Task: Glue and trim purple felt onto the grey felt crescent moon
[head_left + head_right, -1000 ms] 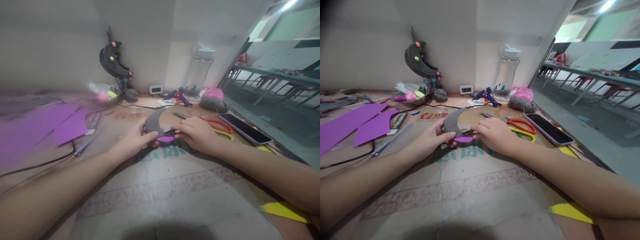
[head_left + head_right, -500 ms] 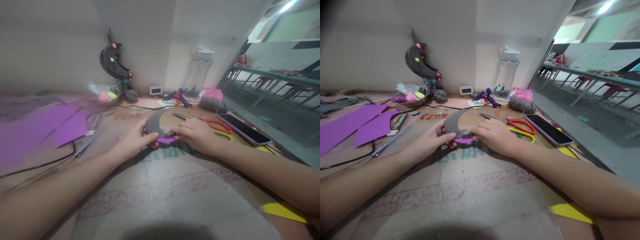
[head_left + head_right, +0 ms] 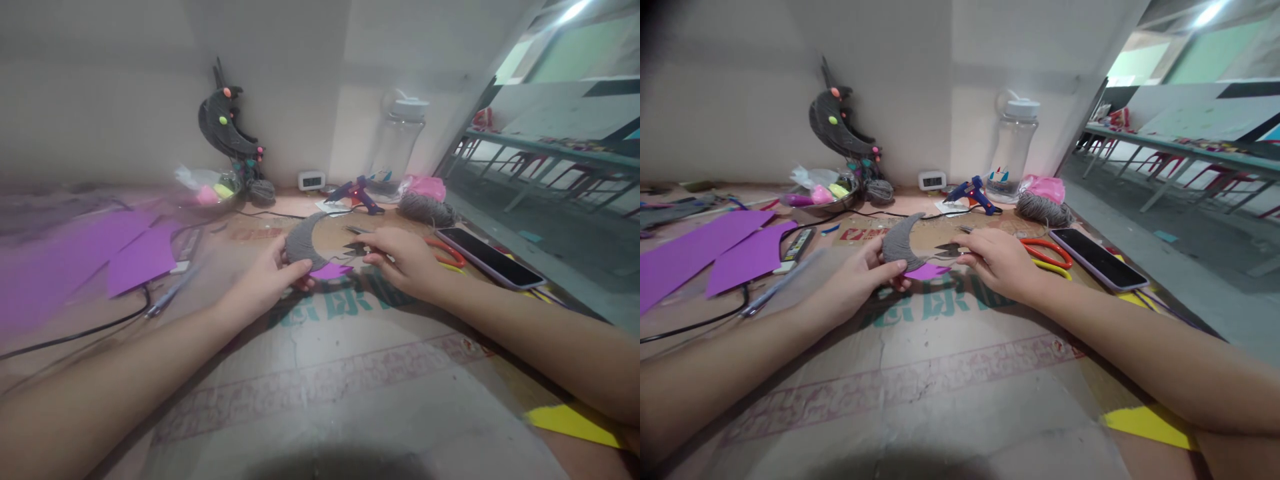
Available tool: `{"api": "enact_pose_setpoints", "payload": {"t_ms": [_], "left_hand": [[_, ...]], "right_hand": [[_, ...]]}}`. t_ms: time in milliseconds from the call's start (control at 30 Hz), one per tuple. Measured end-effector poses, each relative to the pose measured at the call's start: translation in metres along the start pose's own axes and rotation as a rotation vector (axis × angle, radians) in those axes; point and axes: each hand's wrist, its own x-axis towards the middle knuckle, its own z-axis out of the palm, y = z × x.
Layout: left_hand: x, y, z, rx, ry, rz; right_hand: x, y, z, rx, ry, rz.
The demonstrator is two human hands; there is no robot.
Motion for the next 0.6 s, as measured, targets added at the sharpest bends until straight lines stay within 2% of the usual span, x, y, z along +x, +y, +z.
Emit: {"api": "enact_pose_setpoints", "payload": {"t_ms": [167, 267, 367, 467, 533, 600], "left_hand": [[-0.001, 0.002, 0.001, 0.016, 0.020, 0.013], [-0.001, 0.002, 0.001, 0.025, 0.048, 0.021], [0.000, 0.001, 0.000, 0.028, 0.052, 0.025], [0.001, -0.001, -0.001, 0.031, 0.041, 0.031], [0.002, -0.001, -0.002, 0.031, 0.028, 0.036], [0.002, -0.002, -0.002, 0.022, 0.010, 0.041]], "right_hand": [[-0.001, 0.003, -0.002, 0.018, 0.007, 0.000], [-0.001, -0.010, -0.004, 0.041, -0.019, -0.040], [-0.001, -0.033, -0.005, -0.010, -0.147, -0.172], [0.000, -0.053, -0.008, -0.081, -0.212, -0.334], [0.002, -0.057, -0.010, -0.017, -0.160, -0.313], [0.004, -0.054, -0.011, 0.084, -0.053, -0.164]]}}
